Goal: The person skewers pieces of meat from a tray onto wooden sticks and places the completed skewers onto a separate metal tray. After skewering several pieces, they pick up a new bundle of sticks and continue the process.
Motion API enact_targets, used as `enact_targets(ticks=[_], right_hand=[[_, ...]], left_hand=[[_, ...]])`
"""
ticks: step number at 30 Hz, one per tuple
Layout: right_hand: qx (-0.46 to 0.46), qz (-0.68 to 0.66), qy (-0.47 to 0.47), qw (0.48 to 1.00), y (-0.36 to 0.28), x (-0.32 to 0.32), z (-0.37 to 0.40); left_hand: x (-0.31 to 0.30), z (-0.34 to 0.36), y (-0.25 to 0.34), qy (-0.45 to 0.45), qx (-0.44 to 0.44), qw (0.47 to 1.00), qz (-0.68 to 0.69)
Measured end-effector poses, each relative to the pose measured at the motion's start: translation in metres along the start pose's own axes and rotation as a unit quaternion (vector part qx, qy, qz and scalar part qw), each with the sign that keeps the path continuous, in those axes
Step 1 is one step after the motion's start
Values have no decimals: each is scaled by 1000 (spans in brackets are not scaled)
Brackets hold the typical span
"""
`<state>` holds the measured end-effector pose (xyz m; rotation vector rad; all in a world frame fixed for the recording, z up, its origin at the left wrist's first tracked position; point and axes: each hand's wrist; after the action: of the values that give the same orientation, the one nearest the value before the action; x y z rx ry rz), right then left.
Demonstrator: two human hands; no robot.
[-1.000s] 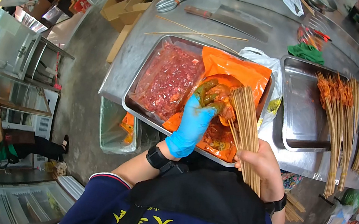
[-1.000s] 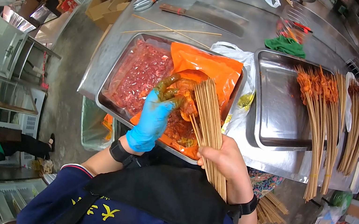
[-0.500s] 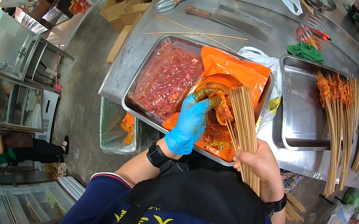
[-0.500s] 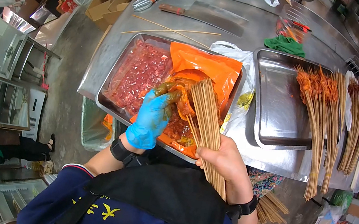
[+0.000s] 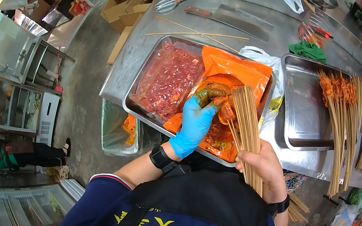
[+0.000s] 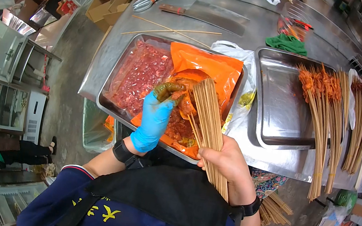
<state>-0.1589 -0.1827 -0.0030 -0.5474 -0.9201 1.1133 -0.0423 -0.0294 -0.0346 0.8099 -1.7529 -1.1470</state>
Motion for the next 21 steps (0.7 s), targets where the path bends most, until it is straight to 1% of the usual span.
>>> enact_targets(ticks=[2,4,6,8,9,11,12,13,15,16,18,19,21], right_hand=[[-4,-10,-7,1000,0,-1,1],[-4,12,-1,1000,-1,-1,0],[-6,7,-1,1000,1,-2,-1],[-10,1,0,1000,2,-4,-2],[-10,-1,3,1000,2,-6,-2],[-11,-4,7,1000,2,-8,-3],[-15,-6,10,1000,2,-9,-3],[-19,-9,12,1000,2,-10,-2],[-16,-21,12,1000,3,-7,-2],[-12,-31,13,999,3,-7,-2],[-6,-23,19,1000,0,-7,0],[-2,-17,20,1000,-1,-7,1],[0,-8,24,1000,-1,-7,-1]], left_hand=[[4,3,-2,7,-30,1000,6],[6,5,-3,-1,-44,999,17],[8,9,-3,-8,-58,998,28],[11,14,-3,-43,-124,989,69],[14,17,-1,-43,-124,989,69],[20,20,7,-84,-144,982,91],[20,20,10,-89,-147,985,24],[19,19,5,-89,-148,985,24],[15,15,-7,-41,-59,997,-30],[13,14,-10,-43,-59,997,-29],[15,12,-9,28,-141,985,98],[19,12,-6,28,-143,984,101],[24,8,9,50,-241,943,223]])
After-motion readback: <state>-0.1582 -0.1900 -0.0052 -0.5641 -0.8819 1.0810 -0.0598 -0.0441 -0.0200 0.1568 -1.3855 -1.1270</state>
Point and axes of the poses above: each hand's wrist, its own z-axis away from the middle knuckle, its own x-axis out of the palm, y = z × x, and after that the axes turned 2 degrees about z, right-handed
